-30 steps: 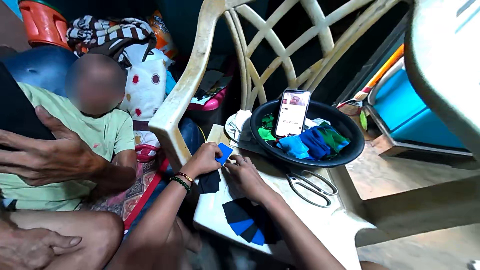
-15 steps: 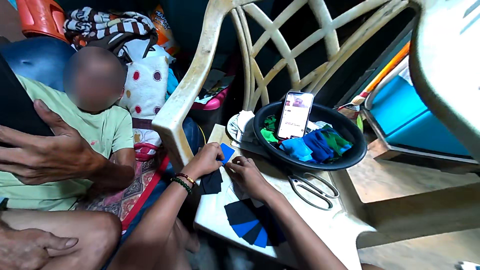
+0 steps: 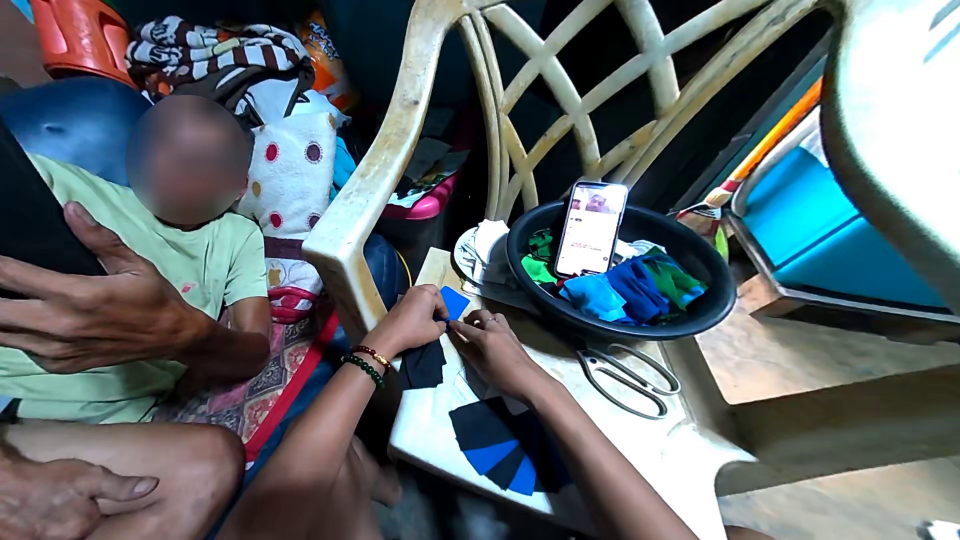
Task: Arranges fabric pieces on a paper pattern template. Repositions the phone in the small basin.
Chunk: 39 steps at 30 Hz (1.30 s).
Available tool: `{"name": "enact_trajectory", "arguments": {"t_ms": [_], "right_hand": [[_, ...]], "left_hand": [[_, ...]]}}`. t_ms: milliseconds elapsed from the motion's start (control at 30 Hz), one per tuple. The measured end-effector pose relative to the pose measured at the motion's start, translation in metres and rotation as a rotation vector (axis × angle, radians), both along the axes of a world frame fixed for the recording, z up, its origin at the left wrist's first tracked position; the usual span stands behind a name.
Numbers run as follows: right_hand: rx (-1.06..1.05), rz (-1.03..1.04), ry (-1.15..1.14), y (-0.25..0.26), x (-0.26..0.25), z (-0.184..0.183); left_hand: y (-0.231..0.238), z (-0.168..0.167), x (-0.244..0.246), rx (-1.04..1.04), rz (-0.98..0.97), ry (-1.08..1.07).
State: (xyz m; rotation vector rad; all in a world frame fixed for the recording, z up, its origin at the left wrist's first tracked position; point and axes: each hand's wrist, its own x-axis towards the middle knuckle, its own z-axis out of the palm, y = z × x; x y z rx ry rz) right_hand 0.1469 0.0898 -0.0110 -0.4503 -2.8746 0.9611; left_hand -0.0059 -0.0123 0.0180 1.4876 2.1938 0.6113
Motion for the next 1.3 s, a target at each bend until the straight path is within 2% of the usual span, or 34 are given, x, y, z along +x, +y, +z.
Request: {"name": "enact_trajectory", "arguments": {"t_ms": [533,633,733,967,1133,1233,1300], "right_hand": [[-0.001,-0.012,0.011,-0.002,-0.004,0.004],[0.032,-0.010,-0.044,-0.003,-0.009,0.006],[0.057,-0.015,-0.077,-0.005,-0.011,0.011],[0.041,0.017,-0.100,-0.002,-0.010,0.014],[0.024,0.051,-0.115,0.001,-0.012,0.014],[-0.011,0.055,-0.146,0.003,-0.013,0.013],[-0.036,0.048,-0.150,0.004,-0.013,0.011]], "left_hand": [[0.003,0.000,-0.001,0.054,0.117,-0.056],[0.003,0.001,-0.001,0.057,0.144,-0.066],[0.005,0.002,0.001,0.077,0.230,-0.100],[0.013,-0.007,-0.002,0.199,0.596,-0.307],[0.021,-0.008,-0.005,0.287,0.725,-0.431],[0.022,-0.005,-0.005,0.380,0.783,-0.362],[0.019,0.003,0.000,0.420,0.754,-0.262]]}}
